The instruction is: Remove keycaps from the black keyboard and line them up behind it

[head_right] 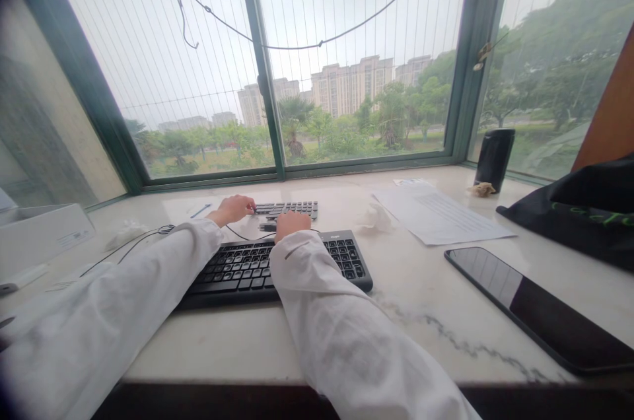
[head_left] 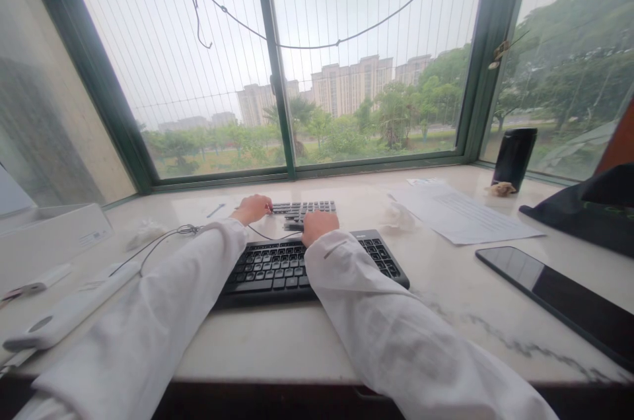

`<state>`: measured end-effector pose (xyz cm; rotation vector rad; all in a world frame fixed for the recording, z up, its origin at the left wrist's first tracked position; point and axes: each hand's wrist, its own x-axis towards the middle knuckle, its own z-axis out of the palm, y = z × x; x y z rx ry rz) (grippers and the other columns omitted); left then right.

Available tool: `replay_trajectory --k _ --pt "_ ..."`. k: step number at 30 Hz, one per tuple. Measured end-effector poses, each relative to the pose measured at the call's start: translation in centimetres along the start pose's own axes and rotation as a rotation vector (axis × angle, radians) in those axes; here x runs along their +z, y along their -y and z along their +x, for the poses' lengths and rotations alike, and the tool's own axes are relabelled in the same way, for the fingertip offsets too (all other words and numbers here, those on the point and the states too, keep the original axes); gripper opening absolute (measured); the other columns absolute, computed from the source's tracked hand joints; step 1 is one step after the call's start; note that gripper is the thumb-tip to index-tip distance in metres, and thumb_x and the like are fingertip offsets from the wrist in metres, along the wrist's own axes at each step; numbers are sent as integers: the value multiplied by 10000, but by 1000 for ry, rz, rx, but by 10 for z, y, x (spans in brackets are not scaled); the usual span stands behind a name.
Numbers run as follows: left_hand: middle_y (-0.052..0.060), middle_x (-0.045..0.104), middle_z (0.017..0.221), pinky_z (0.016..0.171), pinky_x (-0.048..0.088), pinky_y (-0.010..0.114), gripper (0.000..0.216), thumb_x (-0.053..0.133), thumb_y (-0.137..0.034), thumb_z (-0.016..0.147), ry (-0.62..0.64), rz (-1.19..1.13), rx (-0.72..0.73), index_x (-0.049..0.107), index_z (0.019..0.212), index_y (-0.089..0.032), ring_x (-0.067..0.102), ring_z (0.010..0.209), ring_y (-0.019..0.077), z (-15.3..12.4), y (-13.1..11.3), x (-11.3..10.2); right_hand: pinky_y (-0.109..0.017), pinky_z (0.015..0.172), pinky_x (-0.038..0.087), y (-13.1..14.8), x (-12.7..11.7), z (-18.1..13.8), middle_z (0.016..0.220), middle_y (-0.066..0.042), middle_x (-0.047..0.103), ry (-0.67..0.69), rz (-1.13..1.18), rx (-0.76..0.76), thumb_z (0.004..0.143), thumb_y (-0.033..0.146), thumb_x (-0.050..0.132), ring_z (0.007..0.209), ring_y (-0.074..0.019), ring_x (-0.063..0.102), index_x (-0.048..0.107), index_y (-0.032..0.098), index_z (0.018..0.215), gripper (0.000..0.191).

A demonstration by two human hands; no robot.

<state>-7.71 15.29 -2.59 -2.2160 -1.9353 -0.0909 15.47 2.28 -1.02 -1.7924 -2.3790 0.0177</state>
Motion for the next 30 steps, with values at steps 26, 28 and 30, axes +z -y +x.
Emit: replay_trajectory --k 26,28,30 --pt "-22 733 994 811 461 265 239 586 -432 801 -70 -53 27 705 976 -321 642 931 188 -23 -6 -29 -323 823 487 0 1 1 1069 -125 704 -23 -15 -3 814 248 580 1005 -234 655 683 210 1095 301" --pt "-37 734 971 802 457 257 239 591 -467 796 -87 -69 59 716 948 -332 642 918 181 -34 -4 -40 -316 826 485 0 1 1 1061 -125 706 -31 -17 -1 818 256 581 1001 -232 656 686 213 1082 287" --pt "-37 736 929 794 455 252 247 598 -499 789 -114 -131 143 731 903 -324 642 889 176 -49 -4 -52 -311 819 487 0 1 1 1049 -129 706 -44 -15 -2 824 256 572 987 -231 661 689 206 1066 273"
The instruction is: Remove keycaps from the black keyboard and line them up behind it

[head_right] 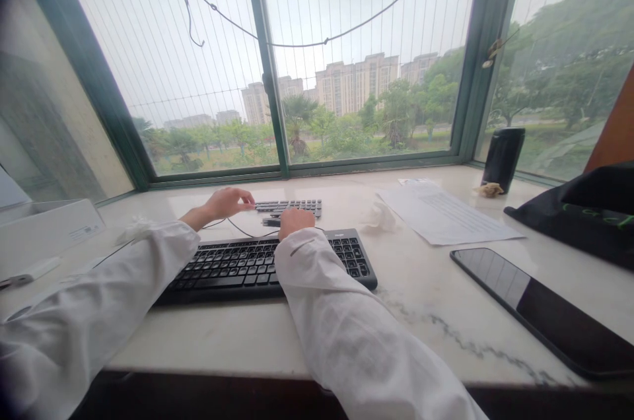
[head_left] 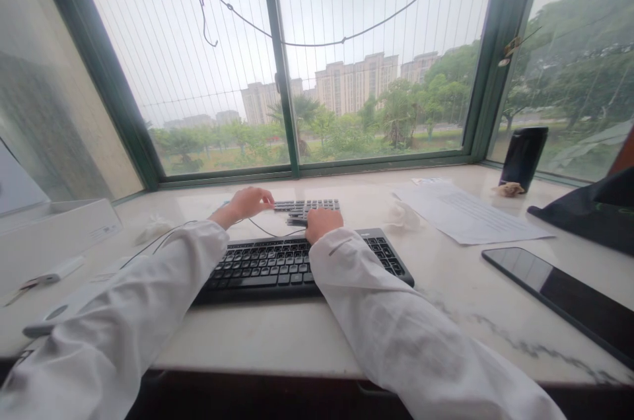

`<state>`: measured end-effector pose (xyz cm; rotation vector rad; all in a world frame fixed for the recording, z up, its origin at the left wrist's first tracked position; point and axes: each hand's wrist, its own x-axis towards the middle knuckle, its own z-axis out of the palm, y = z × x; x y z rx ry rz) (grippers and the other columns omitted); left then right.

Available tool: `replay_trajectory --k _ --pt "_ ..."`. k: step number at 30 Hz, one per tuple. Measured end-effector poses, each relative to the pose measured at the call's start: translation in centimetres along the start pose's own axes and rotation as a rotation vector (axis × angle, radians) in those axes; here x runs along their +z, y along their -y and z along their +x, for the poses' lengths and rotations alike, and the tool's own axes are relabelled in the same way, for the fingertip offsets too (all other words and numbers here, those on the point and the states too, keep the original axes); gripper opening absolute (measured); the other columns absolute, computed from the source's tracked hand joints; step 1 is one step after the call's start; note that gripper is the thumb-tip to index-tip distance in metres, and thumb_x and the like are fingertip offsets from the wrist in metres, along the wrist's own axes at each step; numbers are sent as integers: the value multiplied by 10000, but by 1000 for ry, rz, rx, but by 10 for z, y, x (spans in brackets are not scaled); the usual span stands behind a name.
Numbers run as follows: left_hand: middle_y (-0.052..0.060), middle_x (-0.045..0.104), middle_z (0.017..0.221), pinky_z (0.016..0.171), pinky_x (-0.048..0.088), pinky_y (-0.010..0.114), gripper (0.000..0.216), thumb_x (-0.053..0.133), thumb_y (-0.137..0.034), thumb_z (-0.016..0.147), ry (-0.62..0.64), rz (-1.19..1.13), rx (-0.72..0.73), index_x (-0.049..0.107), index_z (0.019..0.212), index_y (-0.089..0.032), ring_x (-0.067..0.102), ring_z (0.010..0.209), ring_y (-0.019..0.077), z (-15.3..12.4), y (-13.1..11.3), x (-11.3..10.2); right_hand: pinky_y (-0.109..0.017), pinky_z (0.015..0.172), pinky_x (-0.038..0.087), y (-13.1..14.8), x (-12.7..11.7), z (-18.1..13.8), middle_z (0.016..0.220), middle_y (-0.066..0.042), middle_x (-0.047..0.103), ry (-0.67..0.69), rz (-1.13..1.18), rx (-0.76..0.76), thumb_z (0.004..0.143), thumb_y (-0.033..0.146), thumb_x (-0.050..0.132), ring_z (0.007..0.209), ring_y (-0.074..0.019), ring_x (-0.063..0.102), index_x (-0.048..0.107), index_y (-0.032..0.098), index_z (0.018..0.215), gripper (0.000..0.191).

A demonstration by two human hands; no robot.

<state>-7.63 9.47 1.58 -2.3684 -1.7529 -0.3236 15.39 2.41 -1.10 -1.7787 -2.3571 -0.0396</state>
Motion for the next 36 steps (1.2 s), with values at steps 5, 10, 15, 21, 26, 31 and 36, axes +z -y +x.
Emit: replay_trajectory --k 5,10,15,21,26,31,36 --pt "5 742 873 680 461 232 328 597 -538 798 186 -300 246 748 872 -257 627 718 138 -42 -12 -24 -331 765 497 0 1 2 1046 -148 695 -55 6 -5 851 233 502 965 -254 664 677 177 1065 282" --pt "7 742 846 548 422 221 330 648 -546 762 314 -478 296 764 900 -269 580 609 117 -71 -20 -19 -297 659 463 6 0 -1 891 -126 706 -210 64 -15 880 281 443 792 -230 673 673 184 973 267" --pt "3 739 793 556 392 223 271 720 -494 721 292 -552 385 779 880 -282 568 642 122 -81 -21 -8 -270 630 389 17 1 -4 800 -80 701 -366 265 -62 903 331 413 751 -214 645 653 218 841 273" --pt "30 730 765 600 388 220 298 734 -469 725 295 -635 460 787 885 -223 584 668 119 -86 -18 -3 -268 543 319 31 13 1 570 -15 558 -374 976 -115 856 530 488 547 -143 495 552 190 619 419" --pt "18 710 726 574 359 220 315 740 -480 715 275 -623 468 788 877 -214 551 630 107 -88 -18 -2 -257 450 180 50 19 -2 506 81 305 -151 1704 -122 708 525 691 441 -71 238 410 214 621 427" --pt "17 714 755 583 365 219 312 741 -470 719 275 -631 471 784 889 -213 556 647 110 -89 -19 -2 -250 439 141 64 22 -7 536 95 232 -83 1939 -157 632 493 779 465 -57 182 339 217 598 521" --pt "23 722 774 586 365 218 287 747 -450 715 267 -645 459 788 870 -211 574 677 120 -89 -19 0 -239 435 178 69 24 -10 558 89 249 -58 1984 -156 619 490 802 485 -58 217 361 208 609 523"
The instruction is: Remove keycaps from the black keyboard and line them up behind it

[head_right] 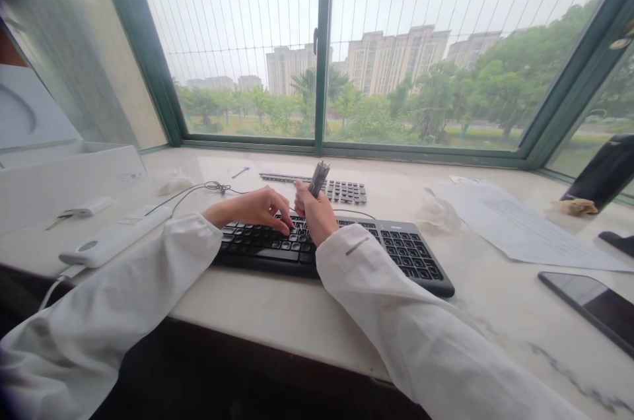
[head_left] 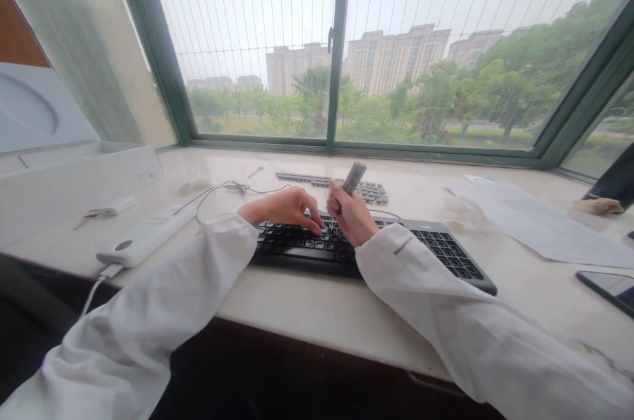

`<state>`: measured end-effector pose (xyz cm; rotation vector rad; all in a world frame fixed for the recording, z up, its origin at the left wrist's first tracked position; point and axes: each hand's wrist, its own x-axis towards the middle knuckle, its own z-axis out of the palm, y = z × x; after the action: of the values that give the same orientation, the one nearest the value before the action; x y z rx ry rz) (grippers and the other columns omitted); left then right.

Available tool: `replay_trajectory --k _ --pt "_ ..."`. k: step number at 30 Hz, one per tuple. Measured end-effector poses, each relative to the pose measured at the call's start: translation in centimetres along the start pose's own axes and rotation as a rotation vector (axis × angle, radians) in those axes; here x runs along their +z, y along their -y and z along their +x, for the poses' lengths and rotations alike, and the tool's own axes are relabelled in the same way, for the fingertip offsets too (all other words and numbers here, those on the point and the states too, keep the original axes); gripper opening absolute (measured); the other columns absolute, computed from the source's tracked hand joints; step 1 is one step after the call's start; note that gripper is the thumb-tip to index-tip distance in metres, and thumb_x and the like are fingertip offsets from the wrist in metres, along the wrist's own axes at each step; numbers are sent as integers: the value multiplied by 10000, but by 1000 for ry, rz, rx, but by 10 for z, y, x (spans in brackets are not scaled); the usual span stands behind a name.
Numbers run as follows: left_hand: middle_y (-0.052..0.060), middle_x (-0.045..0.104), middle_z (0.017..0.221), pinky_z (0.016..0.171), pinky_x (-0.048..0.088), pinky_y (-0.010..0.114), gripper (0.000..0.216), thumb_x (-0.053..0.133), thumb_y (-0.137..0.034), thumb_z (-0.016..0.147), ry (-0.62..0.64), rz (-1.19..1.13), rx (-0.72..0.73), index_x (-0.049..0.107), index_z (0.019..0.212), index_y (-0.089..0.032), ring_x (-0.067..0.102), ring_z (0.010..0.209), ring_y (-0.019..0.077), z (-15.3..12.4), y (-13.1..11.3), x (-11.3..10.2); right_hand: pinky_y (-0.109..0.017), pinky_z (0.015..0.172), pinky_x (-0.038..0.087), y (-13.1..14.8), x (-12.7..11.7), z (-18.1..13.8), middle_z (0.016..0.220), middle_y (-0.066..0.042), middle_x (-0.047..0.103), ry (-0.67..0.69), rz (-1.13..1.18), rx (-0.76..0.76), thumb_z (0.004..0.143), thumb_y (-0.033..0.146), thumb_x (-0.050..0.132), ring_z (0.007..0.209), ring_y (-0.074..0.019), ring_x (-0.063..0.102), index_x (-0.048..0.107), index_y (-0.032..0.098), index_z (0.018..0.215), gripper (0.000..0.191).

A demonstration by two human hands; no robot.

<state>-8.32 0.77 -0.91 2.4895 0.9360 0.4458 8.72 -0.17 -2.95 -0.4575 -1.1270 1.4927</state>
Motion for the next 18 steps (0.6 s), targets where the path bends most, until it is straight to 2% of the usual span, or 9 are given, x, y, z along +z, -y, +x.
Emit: replay_trajectory --k 5,18 --pt "21 719 766 590 371 216 294 746 -454 714 5 4 -12 789 862 -203 567 669 117 0 1 0 -225 430 187 -2 1 -1 562 87 254 -3 19 32 651 482 794 491 -57 223 376 201 617 504" --pt "23 725 778 613 379 221 322 764 -460 684 14 -96 -80 785 855 -187 586 680 122 3 7 4 -222 408 146 -5 3 -2 524 99 235 -24 21 72 625 515 795 464 -51 184 386 202 594 516"
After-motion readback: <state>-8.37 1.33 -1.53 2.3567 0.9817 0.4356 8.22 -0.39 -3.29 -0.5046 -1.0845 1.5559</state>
